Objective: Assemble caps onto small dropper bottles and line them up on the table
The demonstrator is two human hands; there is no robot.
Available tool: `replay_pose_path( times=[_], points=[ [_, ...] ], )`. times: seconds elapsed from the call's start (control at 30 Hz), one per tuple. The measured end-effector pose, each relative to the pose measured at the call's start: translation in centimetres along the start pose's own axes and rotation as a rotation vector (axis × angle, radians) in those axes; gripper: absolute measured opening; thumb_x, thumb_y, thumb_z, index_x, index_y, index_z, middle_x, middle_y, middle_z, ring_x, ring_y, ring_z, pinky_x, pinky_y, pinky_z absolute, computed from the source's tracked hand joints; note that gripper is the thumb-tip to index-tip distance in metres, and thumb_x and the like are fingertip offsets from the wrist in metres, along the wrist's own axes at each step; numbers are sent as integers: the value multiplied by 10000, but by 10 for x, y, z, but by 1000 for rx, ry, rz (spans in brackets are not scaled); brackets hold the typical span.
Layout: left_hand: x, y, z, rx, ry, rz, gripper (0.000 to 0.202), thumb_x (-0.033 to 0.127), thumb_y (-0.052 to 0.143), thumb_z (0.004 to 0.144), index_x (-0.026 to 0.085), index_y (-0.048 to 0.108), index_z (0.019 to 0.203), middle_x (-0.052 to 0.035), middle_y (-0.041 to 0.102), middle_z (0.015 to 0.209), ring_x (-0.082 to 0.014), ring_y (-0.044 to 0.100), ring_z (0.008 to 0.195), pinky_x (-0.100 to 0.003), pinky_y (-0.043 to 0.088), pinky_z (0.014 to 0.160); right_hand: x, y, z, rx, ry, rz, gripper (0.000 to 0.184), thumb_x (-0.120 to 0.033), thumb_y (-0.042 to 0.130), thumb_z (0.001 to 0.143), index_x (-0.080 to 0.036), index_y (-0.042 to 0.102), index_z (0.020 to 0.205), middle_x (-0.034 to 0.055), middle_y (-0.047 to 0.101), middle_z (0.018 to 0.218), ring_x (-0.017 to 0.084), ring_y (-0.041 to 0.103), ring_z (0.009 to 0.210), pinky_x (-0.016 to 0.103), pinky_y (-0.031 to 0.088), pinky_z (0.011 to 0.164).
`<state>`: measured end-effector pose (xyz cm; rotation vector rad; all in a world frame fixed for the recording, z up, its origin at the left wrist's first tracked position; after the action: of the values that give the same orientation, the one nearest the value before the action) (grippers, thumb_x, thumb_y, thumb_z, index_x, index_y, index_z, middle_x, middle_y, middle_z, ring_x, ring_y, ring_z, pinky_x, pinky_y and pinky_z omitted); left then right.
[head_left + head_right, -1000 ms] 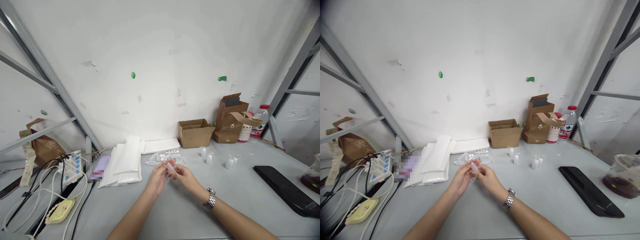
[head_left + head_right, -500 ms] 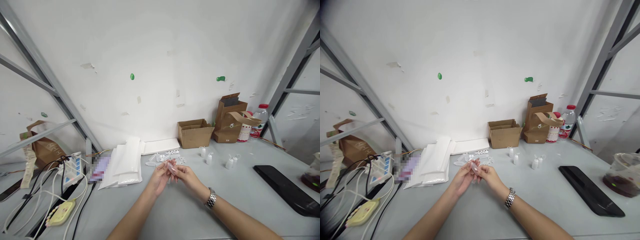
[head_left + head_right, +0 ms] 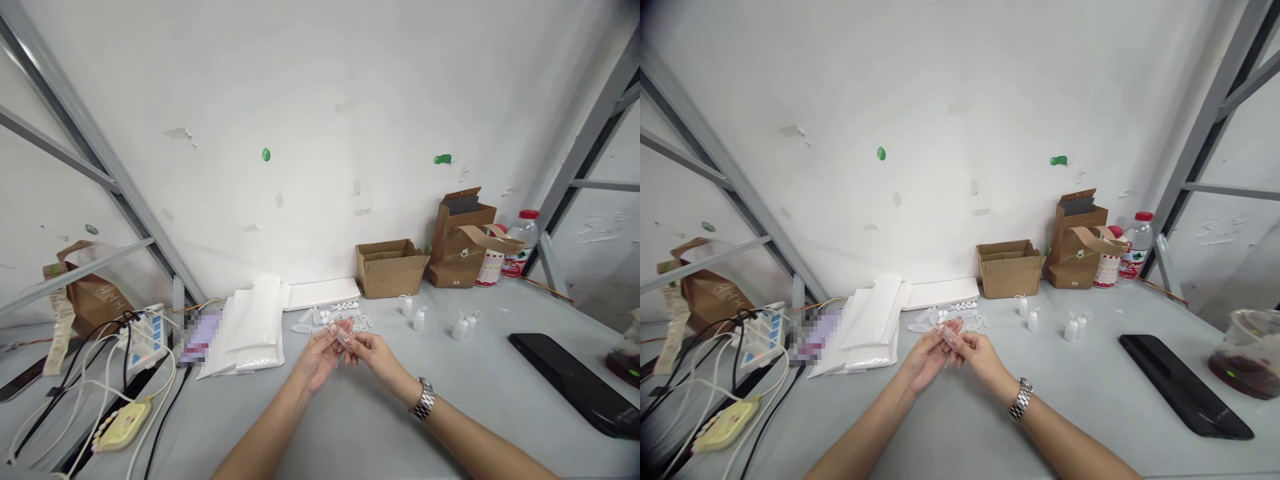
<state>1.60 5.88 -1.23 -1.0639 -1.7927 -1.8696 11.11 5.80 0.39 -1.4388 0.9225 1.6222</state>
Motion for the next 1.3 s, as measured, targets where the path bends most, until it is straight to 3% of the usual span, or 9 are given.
replay_pose_path(
  times=[0.3, 0.4, 0.53, 0.63, 0.77, 1.03, 1.3],
  points=[
    [4, 5, -4, -41, -22, 18, 174, 139, 627, 721, 115, 652, 891, -109, 626, 1090, -203, 471, 1151, -312, 302, 1010, -10, -5, -12, 158, -161, -433, 361, -504, 427, 814, -185, 543, 690, 18, 586, 644, 156, 512, 629, 269, 388, 629],
    [8, 7, -5, -48, -13, 51, 256, 232, 633, 729, 106, 637, 952, -125, 637, 1055, -225, 499, 1114, -333, 336, 974, -6, -4, -8, 111, -118, -318, 393, -525, 401, 819, -183, 521, 666, 10, 581, 607, 146, 507, 595, 264, 391, 602],
    [10, 7, -4, -30, 22, 66, 259, 314, 627, 729, 111, 651, 889, -108, 666, 936, -205, 566, 991, -301, 382, 898, 1, 2, -3, 9, -72, -152, 414, -549, 397, 810, -180, 500, 653, 9, 582, 574, 138, 502, 553, 263, 392, 570],
    [8, 7, -4, -15, 52, 87, 240, 298, 644, 714, 124, 645, 879, -82, 665, 861, -179, 597, 848, -284, 429, 778, 1, 2, -3, 17, -90, -174, 391, -526, 405, 818, -182, 500, 660, 7, 578, 579, 137, 496, 563, 263, 395, 580],
    [4, 8, -4, -13, 27, 69, 225, 277, 642, 715, 150, 626, 900, -80, 644, 928, -177, 594, 793, -280, 441, 660, -3, -1, -7, 91, -112, -288, 359, -495, 408, 829, -188, 525, 683, -4, 562, 593, 140, 501, 586, 257, 393, 593],
    [3, 7, -4, -44, -18, 0, 199, 151, 661, 693, 137, 648, 891, -83, 648, 991, -202, 547, 1027, -310, 378, 903, -9, -3, -12, 137, -125, -407, 345, -476, 408, 833, -187, 538, 696, 9, 580, 627, 151, 513, 604, 258, 388, 602],
    [-1, 4, -3, 39, 7, 6, 286, 264, 618, 743, 143, 627, 1002, -106, 626, 1087, -203, 503, 1109, -321, 345, 973, -8, -3, -14, 216, -224, -552, 243, -408, 459, 824, -195, 544, 742, 36, 586, 706, 170, 500, 649, 283, 388, 616]
  ],
)
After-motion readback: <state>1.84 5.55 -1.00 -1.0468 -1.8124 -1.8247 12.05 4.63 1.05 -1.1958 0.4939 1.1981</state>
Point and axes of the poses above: each hand's wrist, its own z-axis towards the middle knuckle, its own y-axis out of the palm, x = y × z, the point moved 6 cm from there along z, towards the middle knuckle
